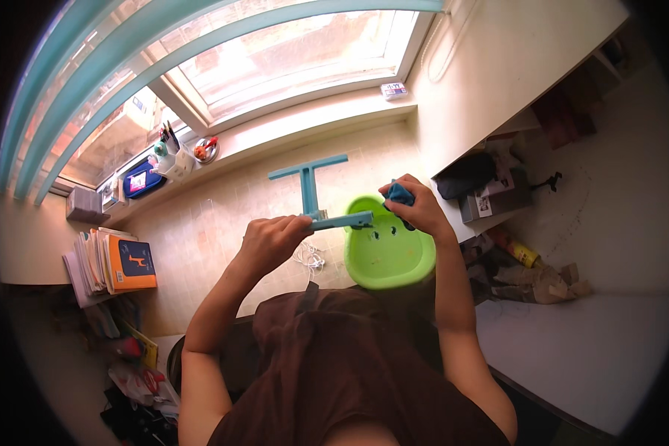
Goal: The person organizes a cluttered desk by placing pens and markers into a pen holder, wiping a book and a plastic case with a cloth, and moving items around the desk. The person also places a small box into a plastic bag and tidies the workspace.
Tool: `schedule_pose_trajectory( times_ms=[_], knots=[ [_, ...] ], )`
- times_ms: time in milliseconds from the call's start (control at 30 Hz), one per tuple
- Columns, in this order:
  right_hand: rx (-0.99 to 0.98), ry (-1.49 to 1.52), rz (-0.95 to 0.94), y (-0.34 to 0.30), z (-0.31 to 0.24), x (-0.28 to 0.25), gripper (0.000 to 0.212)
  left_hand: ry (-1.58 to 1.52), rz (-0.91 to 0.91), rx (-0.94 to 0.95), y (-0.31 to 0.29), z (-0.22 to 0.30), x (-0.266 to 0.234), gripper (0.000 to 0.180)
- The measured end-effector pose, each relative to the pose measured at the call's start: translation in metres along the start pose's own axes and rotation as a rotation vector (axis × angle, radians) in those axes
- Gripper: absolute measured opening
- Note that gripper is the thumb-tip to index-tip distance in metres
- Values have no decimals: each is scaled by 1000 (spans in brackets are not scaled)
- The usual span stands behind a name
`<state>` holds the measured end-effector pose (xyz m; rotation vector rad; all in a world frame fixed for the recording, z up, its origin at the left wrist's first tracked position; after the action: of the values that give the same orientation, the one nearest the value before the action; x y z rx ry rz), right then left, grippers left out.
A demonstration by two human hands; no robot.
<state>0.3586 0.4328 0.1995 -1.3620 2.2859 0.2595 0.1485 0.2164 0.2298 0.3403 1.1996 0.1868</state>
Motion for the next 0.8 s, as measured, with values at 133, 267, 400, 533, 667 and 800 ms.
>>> schedule_pose_trajectory(
  times_ms=[133, 267, 400, 533, 667, 800],
  knots=[
    [-188, 162, -7, -11, -17, 19, 60, -27, -2, -3, 24, 9, 2, 15],
    [-133, 280, 135, -11, 10, 38, 30, -392, -277, -54, 35, 3, 3, 18],
    [-117, 374, 24, -20, 17, 35, 28, -398, -246, 63, 50, -37, -1, 52],
    [-37, 637, -59, -26, 13, 39, 21, 55, -323, 59, 52, -41, 30, 59],
    [-50, 677, 0, -29, 12, 43, 18, 157, -315, 79, 48, -50, 58, 27],
    [13, 752, 82, -34, 4, 43, 18, 48, -344, 33, 50, -50, 70, 25]
  ],
)
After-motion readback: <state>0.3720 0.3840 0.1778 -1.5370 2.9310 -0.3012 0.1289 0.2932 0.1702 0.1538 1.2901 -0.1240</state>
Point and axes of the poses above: each hand's wrist, its own y-axis towards the middle knuckle, its own x-axis out of the palm, z = x × y, the point moved 1 cm from there along y, towards the middle knuckle, and after that the axes turned 5 degrees about -z, right-handed, at the moved point
